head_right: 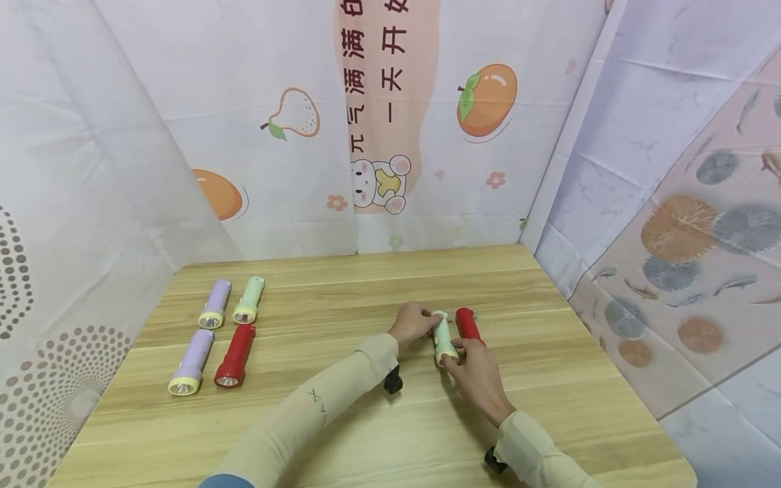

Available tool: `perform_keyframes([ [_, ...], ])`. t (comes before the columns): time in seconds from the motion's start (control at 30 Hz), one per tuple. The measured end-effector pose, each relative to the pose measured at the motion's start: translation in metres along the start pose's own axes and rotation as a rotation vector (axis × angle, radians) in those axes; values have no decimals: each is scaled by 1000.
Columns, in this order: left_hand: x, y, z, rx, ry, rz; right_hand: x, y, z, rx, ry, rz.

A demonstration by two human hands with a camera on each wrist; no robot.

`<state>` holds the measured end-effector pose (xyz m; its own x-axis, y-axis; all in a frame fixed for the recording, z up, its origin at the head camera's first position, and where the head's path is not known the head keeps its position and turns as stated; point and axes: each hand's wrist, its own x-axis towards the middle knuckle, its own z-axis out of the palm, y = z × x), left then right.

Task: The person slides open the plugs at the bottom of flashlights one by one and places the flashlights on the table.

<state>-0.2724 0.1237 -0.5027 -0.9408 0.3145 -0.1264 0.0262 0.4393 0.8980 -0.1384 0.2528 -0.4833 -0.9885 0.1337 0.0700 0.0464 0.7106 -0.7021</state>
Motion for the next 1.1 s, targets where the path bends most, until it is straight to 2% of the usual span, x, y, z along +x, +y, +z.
perform_keyframes([
  [0.13, -4, -5, -9, -9, -2, 14, 1, -4, 2, -57, 25, -51],
  [0.27, -9, -12, -25, -30, -21, 38, 0, -8, 3, -84, 60, -88],
  [0.37, -15, -19, -43, -21, -40, 70, 0, -13, 4, -48, 75, -98],
  [0.47, -26, -24, -67, -4, -80, 139, 0, -18, 6, -26, 105, -123],
  [0.63, -52, -35, -105, 45, -144, 284, -2, -24, 13, -5, 132, -176],
  [0.7, -64, -42, -117, 50, -169, 313, -5, -27, 19, 7, 118, -193],
  [0.9, -104, -59, -145, 109, -221, 315, -13, -42, 40, 29, 43, -244],
  [1.1, -141, -72, -160, 99, -230, 297, -25, -59, 59, 60, -106, -238],
])
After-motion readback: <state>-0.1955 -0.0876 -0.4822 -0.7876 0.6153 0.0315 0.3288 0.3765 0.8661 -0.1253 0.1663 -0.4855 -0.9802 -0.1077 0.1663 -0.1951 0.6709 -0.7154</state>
